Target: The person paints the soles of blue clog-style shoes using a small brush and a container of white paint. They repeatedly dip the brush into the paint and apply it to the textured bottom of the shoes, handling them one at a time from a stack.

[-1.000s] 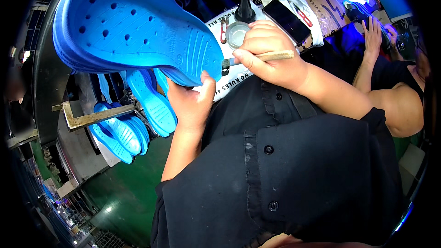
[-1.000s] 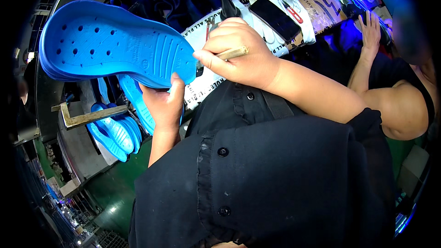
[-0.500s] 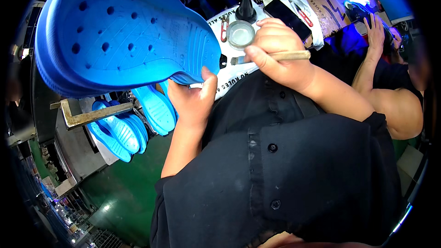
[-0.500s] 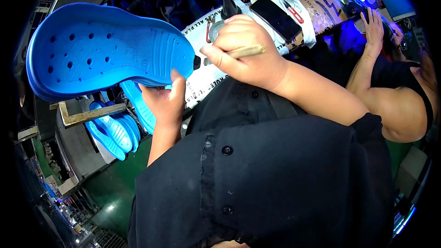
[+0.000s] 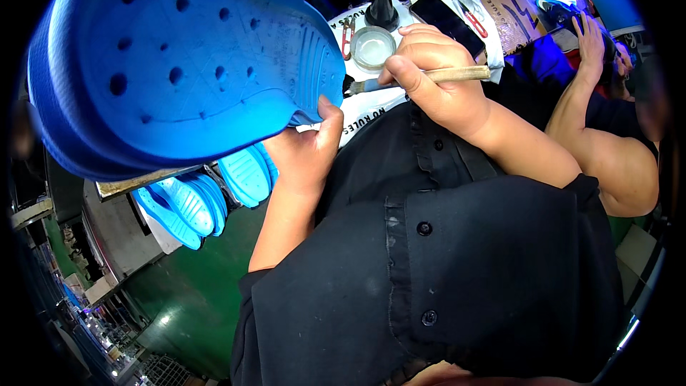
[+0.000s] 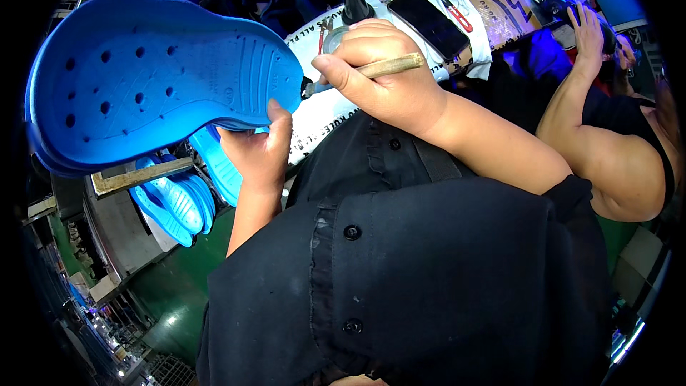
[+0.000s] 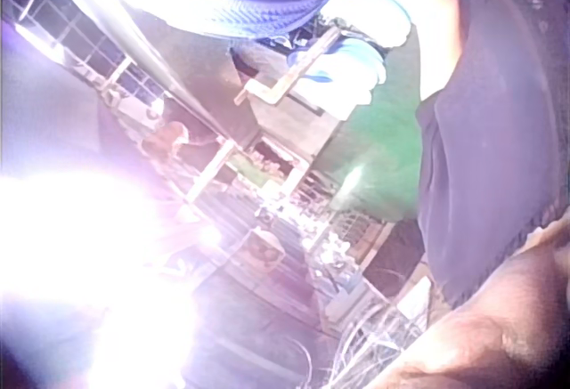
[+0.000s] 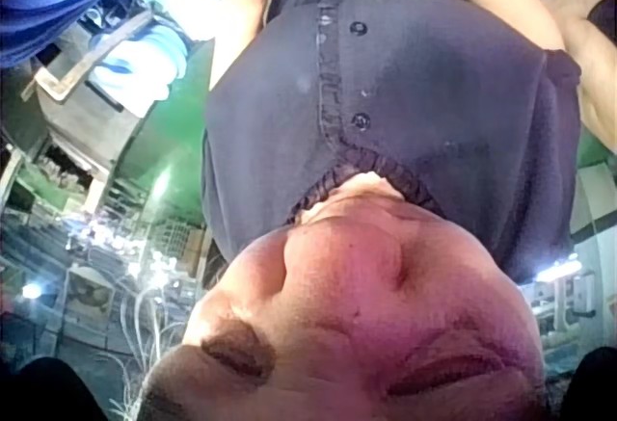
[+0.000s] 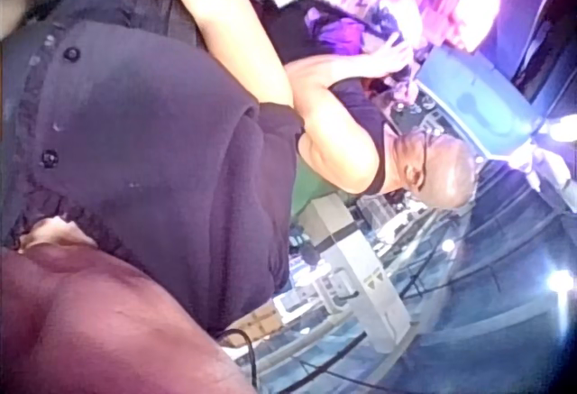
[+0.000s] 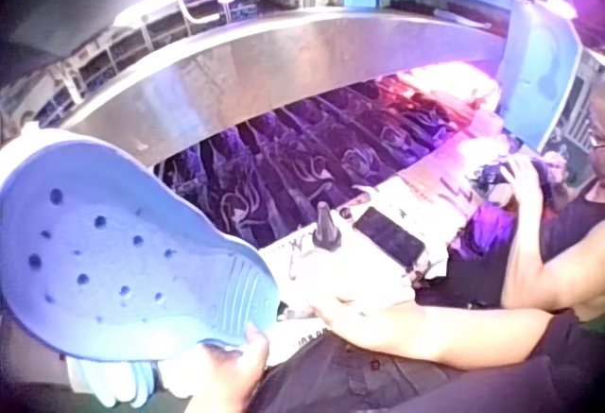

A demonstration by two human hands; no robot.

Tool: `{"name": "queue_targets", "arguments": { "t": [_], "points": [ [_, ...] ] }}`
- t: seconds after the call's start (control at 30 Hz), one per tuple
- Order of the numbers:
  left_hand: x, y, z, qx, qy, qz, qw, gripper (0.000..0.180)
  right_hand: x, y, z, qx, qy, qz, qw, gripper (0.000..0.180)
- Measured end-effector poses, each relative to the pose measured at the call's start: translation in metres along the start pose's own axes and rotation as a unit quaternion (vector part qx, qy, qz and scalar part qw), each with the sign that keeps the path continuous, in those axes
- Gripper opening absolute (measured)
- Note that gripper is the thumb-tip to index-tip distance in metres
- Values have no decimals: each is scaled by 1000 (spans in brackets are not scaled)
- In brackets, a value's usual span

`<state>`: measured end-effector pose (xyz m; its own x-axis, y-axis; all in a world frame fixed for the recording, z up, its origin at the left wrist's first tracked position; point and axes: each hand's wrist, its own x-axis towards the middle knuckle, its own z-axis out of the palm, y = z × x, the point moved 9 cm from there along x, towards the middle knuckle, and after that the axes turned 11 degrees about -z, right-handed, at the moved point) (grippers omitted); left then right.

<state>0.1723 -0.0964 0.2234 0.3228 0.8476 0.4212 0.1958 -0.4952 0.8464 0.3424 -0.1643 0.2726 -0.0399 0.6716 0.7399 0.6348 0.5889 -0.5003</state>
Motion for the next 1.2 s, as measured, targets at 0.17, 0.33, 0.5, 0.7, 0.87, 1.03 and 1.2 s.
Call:
{"name": "queue_targets", "arguments": {
  "t": [0.17, 0.33, 0.5, 0.7, 0.87, 1.03, 1.2],
  "points": [
    [2, 14, -3, 9, 56, 47, 997, 23, 1, -3, 10, 7, -15, -14, 1000, 24],
    [-2, 13, -1, 97, 11, 74, 992, 35, -4, 4, 2, 2, 2, 20, 1000, 26],
    [-6, 16, 3, 149, 0, 85, 985, 31, 1, -1, 8, 5, -9, 3, 1000, 27],
    [-4, 0, -4, 109, 1, 34, 993, 25, 1, -2, 2, -26, -45, 13, 999, 23],
    [14, 14, -22, -3, 9, -39, 999, 42, -18, 22, -34, -21, 43, 108, 993, 24],
    [42, 48, -69, -192, 8, -136, 972, 60, -52, 44, -80, 48, 129, 190, 972, 27],
    [56, 104, 14, -297, -293, -313, 853, 86, -95, 66, -111, 43, 166, 295, 940, 29]
  ]
}}
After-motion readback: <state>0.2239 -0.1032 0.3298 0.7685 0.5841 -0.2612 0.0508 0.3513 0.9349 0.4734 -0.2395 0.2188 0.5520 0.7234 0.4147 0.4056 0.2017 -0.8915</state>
